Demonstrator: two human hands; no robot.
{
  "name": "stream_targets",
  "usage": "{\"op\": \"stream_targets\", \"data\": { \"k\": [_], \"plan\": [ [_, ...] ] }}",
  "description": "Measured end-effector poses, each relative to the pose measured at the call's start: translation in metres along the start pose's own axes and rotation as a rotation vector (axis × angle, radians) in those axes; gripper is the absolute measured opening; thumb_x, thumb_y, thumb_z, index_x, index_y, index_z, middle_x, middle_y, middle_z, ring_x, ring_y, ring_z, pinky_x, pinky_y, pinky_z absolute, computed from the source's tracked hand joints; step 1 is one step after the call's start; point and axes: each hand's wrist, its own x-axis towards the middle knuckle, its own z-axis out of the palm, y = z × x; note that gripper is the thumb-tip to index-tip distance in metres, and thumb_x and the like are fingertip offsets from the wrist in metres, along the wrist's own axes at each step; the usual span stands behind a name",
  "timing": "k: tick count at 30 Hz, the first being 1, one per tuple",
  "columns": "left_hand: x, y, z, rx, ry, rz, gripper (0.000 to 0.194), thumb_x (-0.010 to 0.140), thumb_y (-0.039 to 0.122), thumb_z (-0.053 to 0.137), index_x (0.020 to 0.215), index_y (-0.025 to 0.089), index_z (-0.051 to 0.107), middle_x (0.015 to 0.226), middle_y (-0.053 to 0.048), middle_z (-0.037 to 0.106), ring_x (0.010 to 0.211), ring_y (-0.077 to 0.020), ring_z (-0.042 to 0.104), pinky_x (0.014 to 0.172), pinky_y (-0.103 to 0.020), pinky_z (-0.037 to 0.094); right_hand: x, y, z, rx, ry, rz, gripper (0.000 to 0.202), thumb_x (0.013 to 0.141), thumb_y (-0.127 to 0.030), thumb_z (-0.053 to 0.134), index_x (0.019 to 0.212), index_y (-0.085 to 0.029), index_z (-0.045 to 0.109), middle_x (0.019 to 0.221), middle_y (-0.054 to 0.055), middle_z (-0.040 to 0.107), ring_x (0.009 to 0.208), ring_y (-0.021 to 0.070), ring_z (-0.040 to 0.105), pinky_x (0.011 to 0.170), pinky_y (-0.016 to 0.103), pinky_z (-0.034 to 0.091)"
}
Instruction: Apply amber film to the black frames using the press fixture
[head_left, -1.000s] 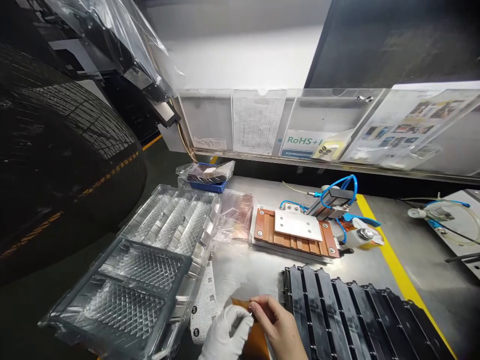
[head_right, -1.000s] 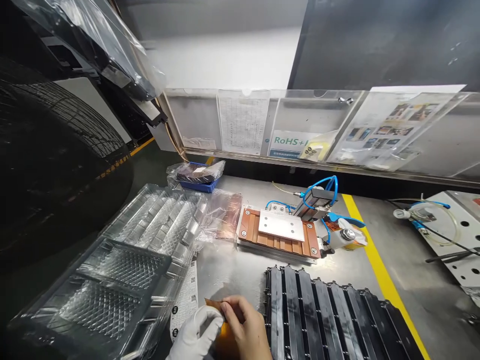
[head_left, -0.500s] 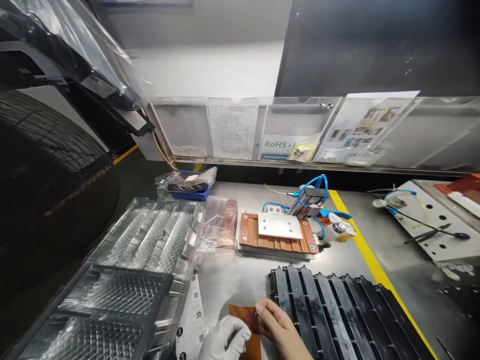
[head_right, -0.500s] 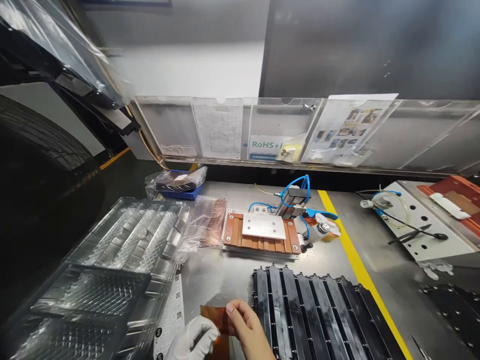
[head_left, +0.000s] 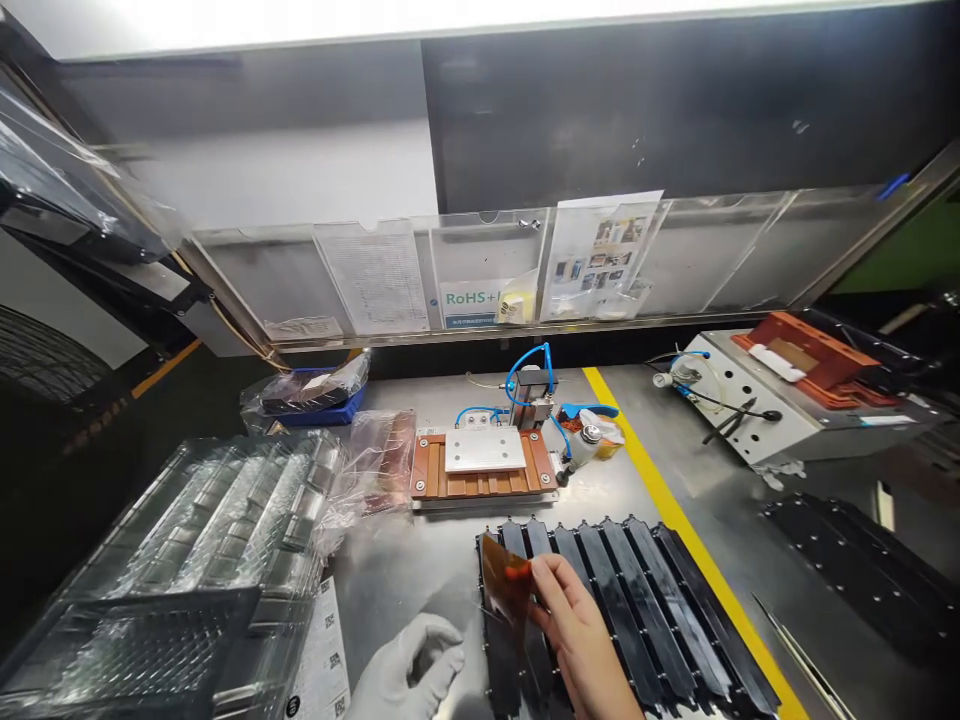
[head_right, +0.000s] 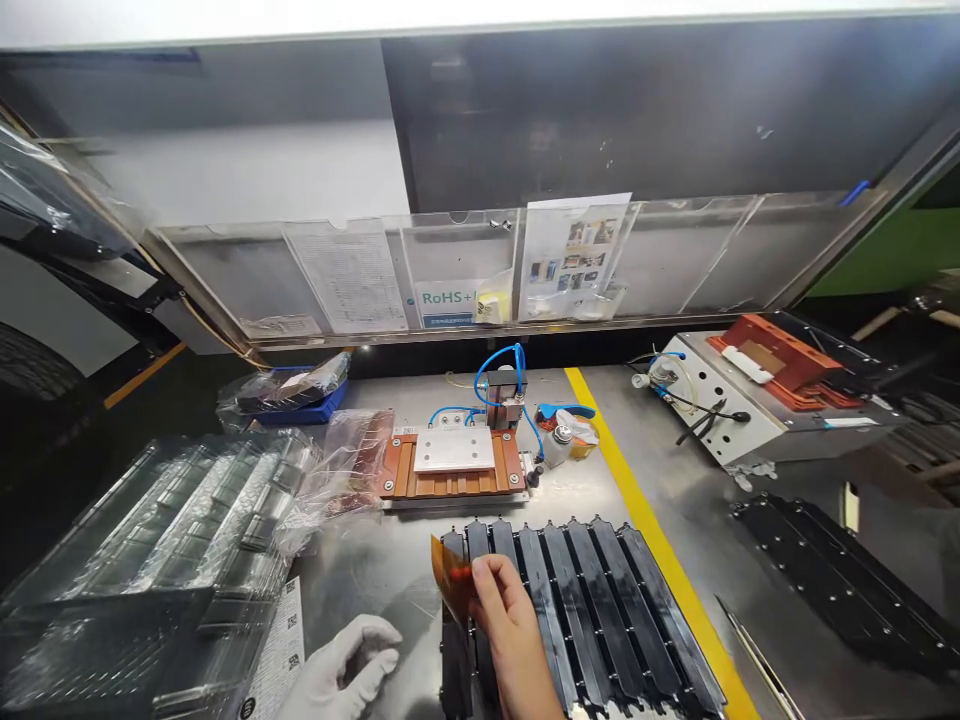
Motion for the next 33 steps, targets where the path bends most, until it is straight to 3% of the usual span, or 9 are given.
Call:
{"op": "stream_targets", "data": {
  "k": [7, 9, 12, 17, 21, 23, 27, 29, 33],
  "plan": [
    [0.002, 0.032, 0.033, -0.085, -0.079, -0.079, 0.042, 0.068, 0.030, 0.071, 0.106, 0.021, 0.056, 0.091, -0.002, 0.069, 0.078, -0.0156, 0.062, 0.073, -0.025, 0.049, 0.001, 0.004, -0.014, -0.035, -0.076, -0.011, 0.034, 0.076, -0.057, 0.065, 0.085, -0.024, 0.060, 0.086, -0.002, 0.067, 0.090, 0.0170, 0.059, 0.077, 0.025, 0.047],
    [-0.001, 0.027, 0.037, -0.234, -0.147, -0.145, 0.023, 0.076, 0.034, 0.065, 0.093, 0.020, 0.060, 0.081, -0.001, 0.068, 0.074, -0.0145, 0.061, 0.071, -0.025, 0.047, 0.003, -0.001, -0.019, -0.067, -0.091, 0.003, 0.035, 0.077, -0.057, 0.064, 0.090, -0.025, 0.063, 0.094, 0.000, 0.070, 0.096, 0.0191, 0.060, 0.086, 0.028, 0.047],
    [-0.010, 0.021, 0.030, -0.619, -0.182, -0.182, 0.034, 0.078, 0.051, 0.064, 0.078, 0.018, 0.056, 0.070, 0.001, 0.063, 0.066, -0.0126, 0.058, 0.065, -0.025, 0.044, 0.005, -0.012, -0.030, -0.101, -0.211, 0.078, 0.050, 0.082, -0.064, 0.052, 0.103, -0.022, 0.068, 0.112, 0.006, 0.070, 0.111, 0.0242, 0.058, 0.106, 0.038, 0.036],
    [-0.027, 0.020, 0.011, -0.943, -0.023, -0.110, 0.033, 0.078, 0.047, 0.068, 0.079, 0.017, 0.054, 0.062, 0.003, 0.056, 0.060, -0.0101, 0.054, 0.063, -0.024, 0.039, 0.000, -0.010, -0.047, -0.216, -0.487, 0.070, 0.062, 0.076, -0.069, 0.055, 0.123, -0.030, 0.062, 0.138, 0.006, 0.056, 0.135, 0.0289, 0.040, 0.117, 0.046, 0.017],
    [-0.032, 0.010, 0.016, -1.109, 0.042, -0.068, 0.027, 0.080, 0.040, 0.067, 0.076, 0.017, 0.054, 0.063, 0.004, 0.050, 0.053, -0.0069, 0.047, 0.058, -0.022, 0.039, -0.001, 0.011, -0.055, 0.040, -0.720, 0.268, 0.072, 0.066, -0.071, 0.062, 0.129, -0.035, 0.055, 0.149, 0.001, 0.042, 0.142, 0.0304, 0.028, 0.113, 0.048, 0.026],
    [-0.031, -0.003, 0.024, -1.283, 0.085, -0.089, 0.033, 0.073, 0.039, 0.074, 0.068, 0.017, 0.049, 0.057, 0.007, 0.039, 0.044, -0.0031, 0.032, 0.045, -0.018, 0.030, 0.001, 0.022, -0.054, 0.103, -0.688, 0.358, 0.070, 0.066, -0.067, 0.065, 0.127, -0.035, 0.057, 0.151, 0.002, 0.040, 0.141, 0.0294, 0.028, 0.110, 0.046, 0.033],
    [-0.030, -0.033, 0.040, -1.510, 0.161, -0.139, 0.048, 0.061, 0.059, 0.077, 0.074, 0.019, 0.054, 0.052, 0.011, 0.022, 0.041, -0.0017, 0.014, 0.037, -0.014, 0.015, -0.001, 0.041, -0.035, 0.022, -0.425, 0.435, 0.069, 0.065, -0.053, 0.078, 0.127, -0.036, 0.054, 0.141, 0.010, 0.052, 0.118, 0.0259, 0.058, 0.089, 0.038, 0.050],
    [-0.032, -0.039, 0.046, -1.496, 0.139, -0.091, 0.057, 0.057, 0.066, 0.076, 0.087, 0.021, 0.060, 0.051, 0.012, 0.024, 0.041, -0.0014, 0.014, 0.037, -0.013, 0.016, -0.006, 0.045, -0.020, 0.056, -0.454, 0.449, 0.078, 0.059, -0.047, 0.084, 0.129, -0.034, 0.051, 0.124, 0.010, 0.063, 0.088, 0.0209, 0.070, 0.069, 0.032, 0.055],
    [-0.038, -0.023, 0.047, -1.330, 0.115, 0.002, 0.054, 0.057, 0.039, 0.086, 0.103, 0.021, 0.064, 0.063, 0.003, 0.051, 0.049, -0.0053, 0.042, 0.050, -0.019, 0.038, -0.015, 0.041, 0.001, 0.098, -0.471, 0.357, 0.075, 0.060, -0.037, 0.086, 0.125, -0.034, 0.050, 0.080, -0.003, 0.068, 0.050, 0.0083, 0.059, 0.043, 0.018, 0.042]
  ]
}}
